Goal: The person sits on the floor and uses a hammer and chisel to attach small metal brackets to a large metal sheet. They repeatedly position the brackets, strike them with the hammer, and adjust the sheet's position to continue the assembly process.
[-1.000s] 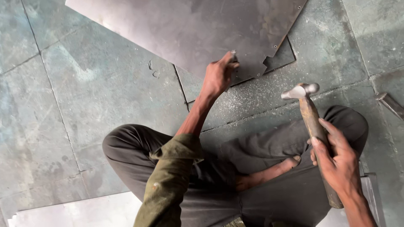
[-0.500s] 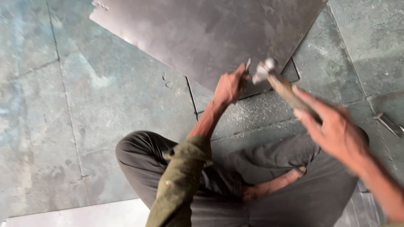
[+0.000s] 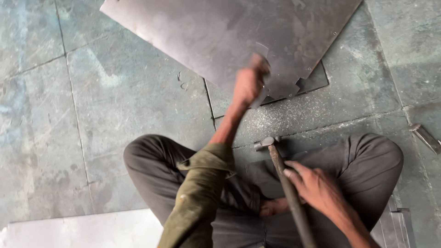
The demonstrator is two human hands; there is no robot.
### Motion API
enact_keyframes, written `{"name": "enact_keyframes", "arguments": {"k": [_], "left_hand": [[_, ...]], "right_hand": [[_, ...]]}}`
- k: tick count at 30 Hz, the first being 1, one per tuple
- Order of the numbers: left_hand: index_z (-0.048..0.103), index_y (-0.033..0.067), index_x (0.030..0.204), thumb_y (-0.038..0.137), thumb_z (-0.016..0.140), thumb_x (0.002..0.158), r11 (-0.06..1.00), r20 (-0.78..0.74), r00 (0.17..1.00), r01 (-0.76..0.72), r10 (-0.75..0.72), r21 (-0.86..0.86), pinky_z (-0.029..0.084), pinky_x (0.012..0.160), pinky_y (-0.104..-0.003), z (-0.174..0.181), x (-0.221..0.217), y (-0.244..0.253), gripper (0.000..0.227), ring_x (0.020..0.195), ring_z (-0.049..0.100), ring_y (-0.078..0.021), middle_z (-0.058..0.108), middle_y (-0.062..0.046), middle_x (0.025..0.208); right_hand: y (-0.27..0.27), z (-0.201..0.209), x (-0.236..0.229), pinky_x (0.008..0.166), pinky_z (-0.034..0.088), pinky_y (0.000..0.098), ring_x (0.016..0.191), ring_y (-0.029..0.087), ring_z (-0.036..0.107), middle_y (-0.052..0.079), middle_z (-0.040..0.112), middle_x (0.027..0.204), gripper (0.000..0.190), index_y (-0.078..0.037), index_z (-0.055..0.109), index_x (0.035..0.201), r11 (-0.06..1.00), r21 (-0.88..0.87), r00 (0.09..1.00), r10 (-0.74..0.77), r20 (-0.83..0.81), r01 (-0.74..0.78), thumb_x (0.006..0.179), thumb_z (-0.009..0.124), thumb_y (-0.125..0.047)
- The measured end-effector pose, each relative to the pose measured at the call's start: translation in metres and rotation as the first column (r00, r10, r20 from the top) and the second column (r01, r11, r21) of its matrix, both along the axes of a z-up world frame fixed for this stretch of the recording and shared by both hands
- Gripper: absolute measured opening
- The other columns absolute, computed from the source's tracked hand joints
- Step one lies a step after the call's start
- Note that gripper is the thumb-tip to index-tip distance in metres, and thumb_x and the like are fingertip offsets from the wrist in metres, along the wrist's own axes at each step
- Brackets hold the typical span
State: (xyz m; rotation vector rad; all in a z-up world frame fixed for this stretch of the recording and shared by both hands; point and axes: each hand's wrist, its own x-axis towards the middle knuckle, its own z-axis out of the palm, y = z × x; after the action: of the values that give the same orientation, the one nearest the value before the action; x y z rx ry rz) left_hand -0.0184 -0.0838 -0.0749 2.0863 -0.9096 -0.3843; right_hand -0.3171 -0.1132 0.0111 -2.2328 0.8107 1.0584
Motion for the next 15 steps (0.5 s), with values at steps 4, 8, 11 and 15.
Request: {"name": "enact_keyframes", "arguments": {"k": [4,8,11,15], "left_hand": [[0.063,-0.0020,0.117,0.026,0.058,0.104,0.761,-0.458,0.737,-0.624,0.497,-0.178,0.050,0.061,-0.032,-0.017,0.024,0.045,0.031,0.068,0.054,-0.0154,0.062,-0.010,0.081],[0.074,0.0036,0.100,0.036,0.063,0.101,0.822,-0.668,0.533,-0.526,0.519,0.219,0.037,0.049,-0.024,-0.050,-0.014,0.086,0.034,0.054,0.047,-0.0065,0.070,0.000,0.071],[0.060,0.0087,0.089,0.033,0.070,0.101,0.801,-0.977,0.152,-0.597,0.151,0.031,0.024,0.041,-0.028,-0.069,-0.040,0.066,0.030,0.047,0.032,-0.0058,0.045,0.007,0.063],[0.067,0.0059,0.090,0.021,0.072,0.095,0.763,-0.893,0.349,-0.646,0.282,-0.012,0.025,0.041,-0.027,-0.047,-0.020,0.054,0.017,0.047,0.034,-0.0060,0.047,0.005,0.061]], "right_hand": [[-0.050,0.006,0.014,0.061,0.058,0.0400,0.067,0.026,0.076,0.015,0.075,0.075,0.040,-0.016,0.068,0.128,0.954,0.079,0.823,-0.291,0.488,0.290,0.096,0.062,-0.039],[-0.120,-0.012,0.041,0.069,0.059,0.0419,0.081,0.032,0.075,0.017,0.077,0.095,0.036,-0.015,0.068,0.132,0.963,-0.097,0.744,-0.128,0.656,0.251,0.100,0.059,-0.027],[-0.173,-0.040,0.077,0.076,0.060,0.0434,0.089,0.033,0.074,0.015,0.070,0.131,0.036,-0.014,0.060,0.144,0.937,-0.244,0.695,0.002,0.719,0.249,0.108,0.053,-0.016],[-0.206,-0.044,0.133,0.103,0.053,0.0461,0.137,0.029,0.054,0.009,0.054,0.152,0.060,-0.017,0.055,0.148,0.596,-0.800,0.587,0.624,0.515,0.069,0.089,0.065,-0.017]]}}
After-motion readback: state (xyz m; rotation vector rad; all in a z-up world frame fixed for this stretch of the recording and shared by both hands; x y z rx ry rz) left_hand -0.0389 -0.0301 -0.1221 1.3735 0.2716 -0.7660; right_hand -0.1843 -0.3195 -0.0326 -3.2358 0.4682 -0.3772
